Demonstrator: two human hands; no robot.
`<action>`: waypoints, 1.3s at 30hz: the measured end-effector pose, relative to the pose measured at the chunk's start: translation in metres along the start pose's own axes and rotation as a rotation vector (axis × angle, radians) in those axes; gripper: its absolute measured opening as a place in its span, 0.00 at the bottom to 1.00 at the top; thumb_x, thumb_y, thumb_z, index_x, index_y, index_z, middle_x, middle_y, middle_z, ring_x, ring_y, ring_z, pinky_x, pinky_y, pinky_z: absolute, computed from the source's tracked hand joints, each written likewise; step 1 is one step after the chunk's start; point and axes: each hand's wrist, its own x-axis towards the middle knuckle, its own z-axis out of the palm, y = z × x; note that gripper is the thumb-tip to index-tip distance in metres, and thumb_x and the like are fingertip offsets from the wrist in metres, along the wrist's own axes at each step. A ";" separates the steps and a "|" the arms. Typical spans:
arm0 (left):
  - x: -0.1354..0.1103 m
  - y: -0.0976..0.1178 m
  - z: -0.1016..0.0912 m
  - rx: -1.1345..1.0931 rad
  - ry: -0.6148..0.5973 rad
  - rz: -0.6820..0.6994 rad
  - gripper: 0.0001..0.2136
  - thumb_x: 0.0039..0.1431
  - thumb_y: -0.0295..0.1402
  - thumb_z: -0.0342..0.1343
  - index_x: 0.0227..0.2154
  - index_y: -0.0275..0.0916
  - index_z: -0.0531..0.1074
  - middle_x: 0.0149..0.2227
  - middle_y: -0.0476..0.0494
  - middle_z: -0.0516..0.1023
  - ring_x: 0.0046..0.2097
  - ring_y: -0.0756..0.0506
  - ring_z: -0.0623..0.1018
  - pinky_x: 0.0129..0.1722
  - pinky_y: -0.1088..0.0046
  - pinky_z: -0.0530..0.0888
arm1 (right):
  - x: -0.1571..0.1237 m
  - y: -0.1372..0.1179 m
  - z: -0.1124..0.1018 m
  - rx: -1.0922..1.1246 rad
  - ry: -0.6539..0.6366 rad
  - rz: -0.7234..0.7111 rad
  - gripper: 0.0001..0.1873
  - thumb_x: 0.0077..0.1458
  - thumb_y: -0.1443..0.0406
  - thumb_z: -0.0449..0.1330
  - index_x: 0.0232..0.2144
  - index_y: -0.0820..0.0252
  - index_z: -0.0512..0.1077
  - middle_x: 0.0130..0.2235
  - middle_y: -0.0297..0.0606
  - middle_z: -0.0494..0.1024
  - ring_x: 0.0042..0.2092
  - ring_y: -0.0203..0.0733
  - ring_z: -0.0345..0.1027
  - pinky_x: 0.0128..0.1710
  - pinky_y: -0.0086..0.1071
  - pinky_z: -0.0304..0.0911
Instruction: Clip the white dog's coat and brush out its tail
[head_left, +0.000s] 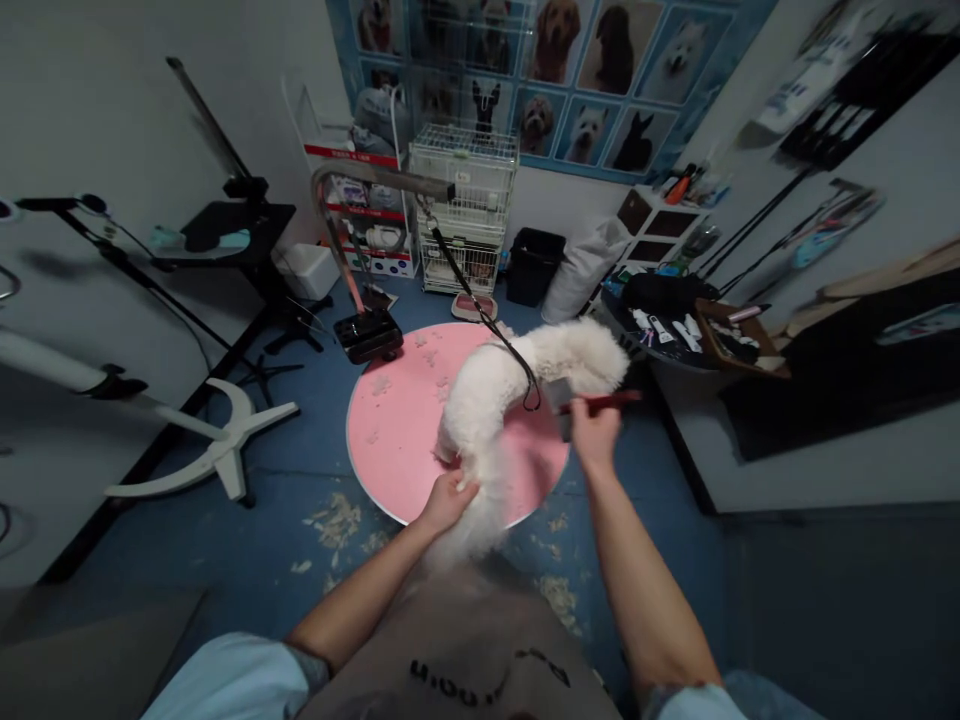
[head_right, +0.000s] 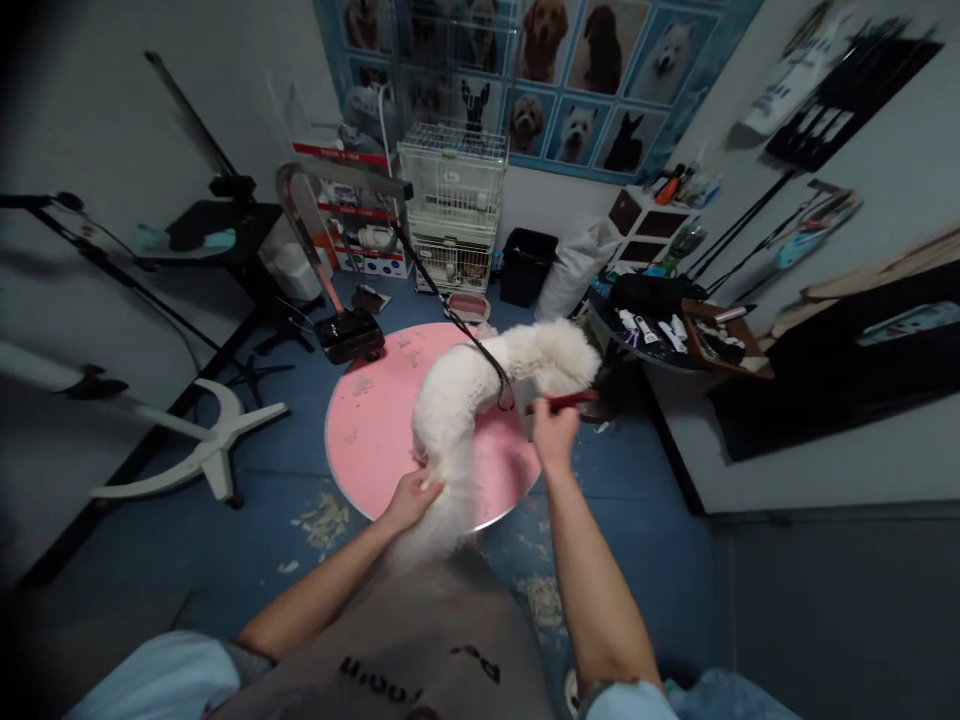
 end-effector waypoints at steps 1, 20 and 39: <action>0.002 0.001 -0.002 -0.006 -0.007 -0.009 0.13 0.45 0.40 0.59 0.23 0.32 0.74 0.21 0.50 0.71 0.25 0.51 0.66 0.25 0.79 0.62 | 0.001 -0.001 0.002 -0.002 0.089 -0.039 0.12 0.47 0.58 0.56 0.32 0.61 0.69 0.31 0.37 0.74 0.35 0.41 0.67 0.37 0.34 0.63; 0.017 -0.004 -0.020 0.010 -0.056 -0.017 0.13 0.49 0.40 0.57 0.25 0.32 0.73 0.23 0.49 0.70 0.26 0.51 0.67 0.25 0.78 0.63 | 0.017 -0.036 0.069 -0.357 -0.580 -0.297 0.09 0.51 0.63 0.56 0.36 0.58 0.66 0.32 0.36 0.73 0.30 0.39 0.65 0.30 0.31 0.60; 0.022 0.001 -0.024 -0.152 -0.071 -0.083 0.21 0.51 0.52 0.49 0.19 0.38 0.59 0.18 0.54 0.56 0.21 0.54 0.57 0.19 0.78 0.53 | 0.003 -0.003 0.048 -0.020 -0.478 -0.041 0.11 0.48 0.60 0.60 0.33 0.59 0.66 0.33 0.37 0.74 0.31 0.39 0.68 0.30 0.34 0.64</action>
